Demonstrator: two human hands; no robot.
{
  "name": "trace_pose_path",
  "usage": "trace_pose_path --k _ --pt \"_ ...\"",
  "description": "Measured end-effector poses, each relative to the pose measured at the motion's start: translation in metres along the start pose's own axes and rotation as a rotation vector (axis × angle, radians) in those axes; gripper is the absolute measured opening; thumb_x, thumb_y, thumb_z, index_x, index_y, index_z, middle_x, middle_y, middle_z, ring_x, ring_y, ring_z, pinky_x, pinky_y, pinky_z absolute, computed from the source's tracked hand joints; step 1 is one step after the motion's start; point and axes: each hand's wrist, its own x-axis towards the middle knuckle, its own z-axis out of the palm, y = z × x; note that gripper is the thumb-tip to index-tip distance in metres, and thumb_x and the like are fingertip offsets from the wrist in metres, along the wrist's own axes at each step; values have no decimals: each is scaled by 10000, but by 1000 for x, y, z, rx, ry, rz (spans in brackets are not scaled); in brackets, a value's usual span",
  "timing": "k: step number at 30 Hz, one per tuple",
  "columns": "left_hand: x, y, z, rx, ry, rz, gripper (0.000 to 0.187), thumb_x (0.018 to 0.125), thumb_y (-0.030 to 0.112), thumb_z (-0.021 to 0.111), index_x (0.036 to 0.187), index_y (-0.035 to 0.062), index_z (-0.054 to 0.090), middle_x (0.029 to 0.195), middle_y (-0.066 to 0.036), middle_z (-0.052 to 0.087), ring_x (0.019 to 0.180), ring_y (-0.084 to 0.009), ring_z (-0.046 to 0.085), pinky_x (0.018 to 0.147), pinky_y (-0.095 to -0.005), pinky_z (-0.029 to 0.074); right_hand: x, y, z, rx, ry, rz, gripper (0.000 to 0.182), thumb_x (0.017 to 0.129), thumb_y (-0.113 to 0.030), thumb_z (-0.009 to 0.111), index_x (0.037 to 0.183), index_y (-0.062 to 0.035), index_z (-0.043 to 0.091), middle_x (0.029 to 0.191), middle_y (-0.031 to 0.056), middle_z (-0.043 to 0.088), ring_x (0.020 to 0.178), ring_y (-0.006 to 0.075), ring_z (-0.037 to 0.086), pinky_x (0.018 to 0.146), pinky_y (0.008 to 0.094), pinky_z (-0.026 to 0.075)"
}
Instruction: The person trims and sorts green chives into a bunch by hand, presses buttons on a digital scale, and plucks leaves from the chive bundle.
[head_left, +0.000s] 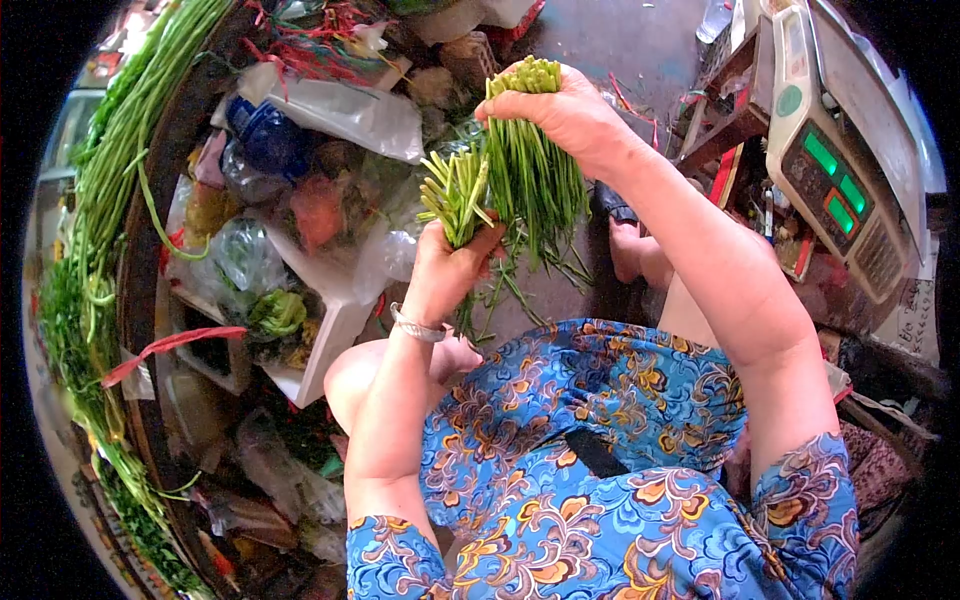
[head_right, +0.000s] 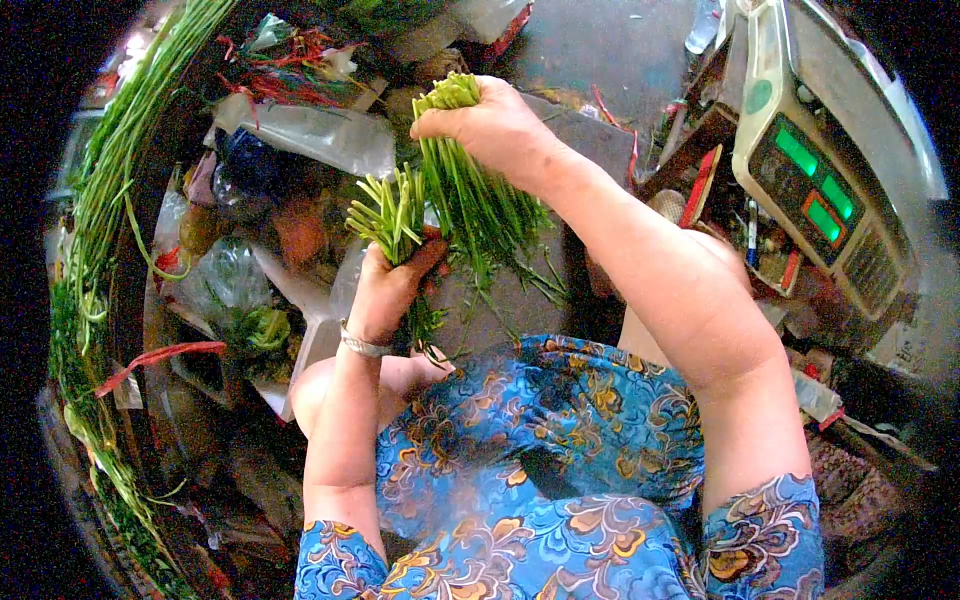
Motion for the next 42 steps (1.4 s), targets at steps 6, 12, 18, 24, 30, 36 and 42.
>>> trace_pose_path --k 6,12,18,24,30,36,42 --pt "2 -2 -2 64 -6 24 128 891 109 651 993 33 638 712 1 622 581 -61 540 468 -224 401 -4 -8 3 33 -44 35 75 746 -86 727 781 -38 681 720 13 662 634 106 601 607 278 489" --pt "-3 12 -1 -61 22 -26 150 884 117 655 992 16 631 690 2 610 553 -68 520 485 -224 408 -4 -15 2 159 19 52 43 788 -71 679 793 -29 672 733 51 669 639 145 631 605 287 506" --pt "-5 14 -13 -152 79 29 159 899 129 649 1014 19 643 737 -2 618 612 -64 543 507 -222 418 8 -16 -17 142 100 -58 73 788 -94 689 809 -29 662 715 53 657 616 154 625 580 297 506" --pt "-7 18 -22 -120 75 39 180 901 179 666 997 28 650 750 16 608 614 -72 535 515 -224 416 9 -22 -23 180 120 -87 82 778 -93 694 806 -23 662 708 52 655 599 150 622 570 293 509" --pt "-4 12 -26 -106 70 43 197 900 193 670 1005 28 653 751 6 617 606 -74 532 508 -222 412 10 -23 -24 145 115 -112 67 776 -76 691 802 -22 661 711 57 658 585 157 628 548 289 514" --pt "-4 10 -28 -86 57 29 180 894 174 675 993 27 643 746 5 612 603 -72 527 500 -221 405 15 -29 -36 226 178 -101 98 779 -67 694 834 1 652 734 84 664 607 175 641 565 320 539" --pt "-5 8 -27 -85 68 24 143 889 137 671 974 27 635 721 12 597 580 -71 518 486 -222 399 21 -35 -62 230 166 -185 114 768 -78 702 838 2 662 744 95 675 640 185 659 596 317 555"
